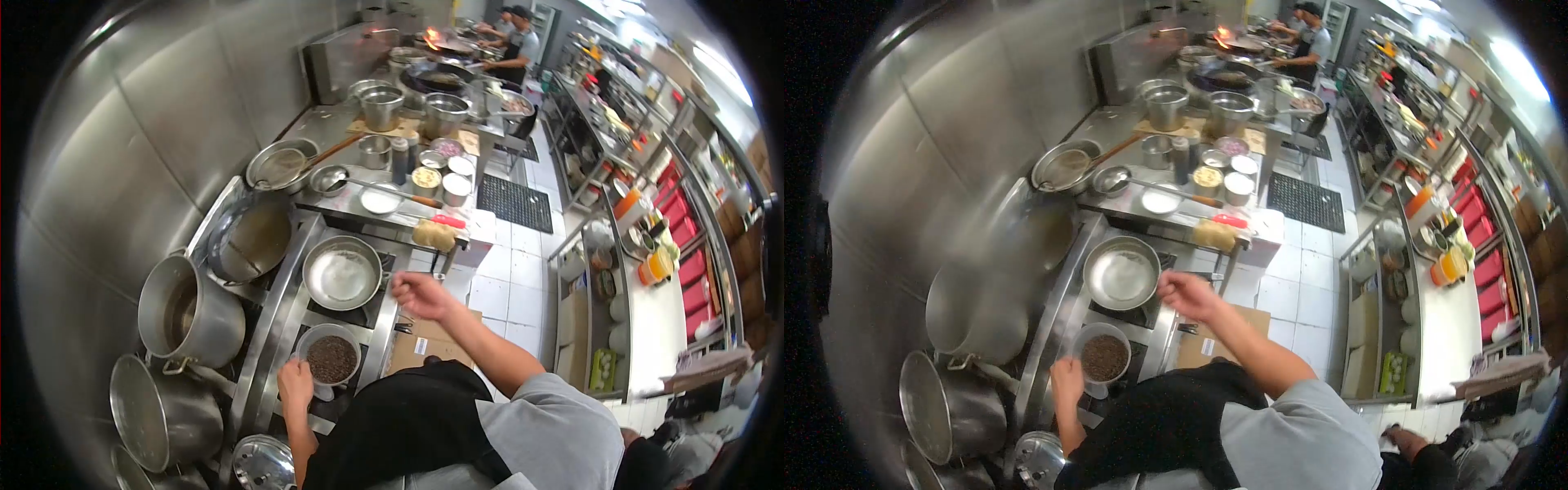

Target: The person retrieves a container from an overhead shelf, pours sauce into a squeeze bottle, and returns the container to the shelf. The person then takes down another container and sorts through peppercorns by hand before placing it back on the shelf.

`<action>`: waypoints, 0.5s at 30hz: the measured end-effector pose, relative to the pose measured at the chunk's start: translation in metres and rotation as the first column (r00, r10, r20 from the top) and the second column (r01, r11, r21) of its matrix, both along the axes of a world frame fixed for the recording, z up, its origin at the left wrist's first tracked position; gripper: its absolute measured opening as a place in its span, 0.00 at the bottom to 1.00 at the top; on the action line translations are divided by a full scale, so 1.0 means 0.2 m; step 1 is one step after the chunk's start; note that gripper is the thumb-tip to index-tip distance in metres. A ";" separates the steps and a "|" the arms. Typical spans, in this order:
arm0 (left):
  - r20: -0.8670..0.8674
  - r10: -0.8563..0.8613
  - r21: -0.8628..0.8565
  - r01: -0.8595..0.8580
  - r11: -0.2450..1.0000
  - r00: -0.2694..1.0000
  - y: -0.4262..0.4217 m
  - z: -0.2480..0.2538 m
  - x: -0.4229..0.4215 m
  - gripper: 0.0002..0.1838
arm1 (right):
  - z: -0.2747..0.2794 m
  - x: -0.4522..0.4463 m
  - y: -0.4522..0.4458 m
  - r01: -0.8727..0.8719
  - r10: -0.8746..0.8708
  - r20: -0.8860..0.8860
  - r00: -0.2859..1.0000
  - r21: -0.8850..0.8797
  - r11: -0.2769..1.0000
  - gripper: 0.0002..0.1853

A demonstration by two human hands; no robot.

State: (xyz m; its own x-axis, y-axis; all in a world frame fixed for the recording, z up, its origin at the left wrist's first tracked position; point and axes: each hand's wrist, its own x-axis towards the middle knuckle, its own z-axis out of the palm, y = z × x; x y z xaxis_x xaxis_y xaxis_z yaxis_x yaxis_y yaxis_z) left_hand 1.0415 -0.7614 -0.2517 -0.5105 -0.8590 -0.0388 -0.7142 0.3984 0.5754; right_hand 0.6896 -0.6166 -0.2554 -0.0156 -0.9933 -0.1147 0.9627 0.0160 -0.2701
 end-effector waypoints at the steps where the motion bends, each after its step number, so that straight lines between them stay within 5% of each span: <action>1: 0.022 -0.034 -0.004 0.034 0.999 0.999 0.00 0.01 -0.03 0.18 | -0.04 -0.11 0.08 0.122 -0.123 0.034 0.992 0.048 0.991 0.08; 7: 0.024 -0.156 0.013 0.156 0.988 0.987 0.08 0.06 -0.33 0.18 | -0.77 -0.65 0.67 0.597 -0.640 0.005 0.769 0.354 0.720 0.05; 10: 0.032 -0.193 0.007 0.192 0.981 0.981 0.15 0.02 -0.45 0.18 | -1.22 -0.71 1.02 0.661 -0.803 0.052 0.593 0.537 0.524 0.06; 12: 0.045 -0.242 0.018 0.241 0.970 0.969 0.17 -0.01 -0.55 0.18 | -1.62 -0.69 1.31 0.710 -0.678 -0.382 0.628 0.638 0.298 0.10; 15: 0.081 -0.258 -0.051 0.263 0.963 0.963 0.28 0.01 -0.68 0.18 | -1.72 -0.52 1.65 0.608 -0.771 -0.315 0.554 0.785 0.116 0.06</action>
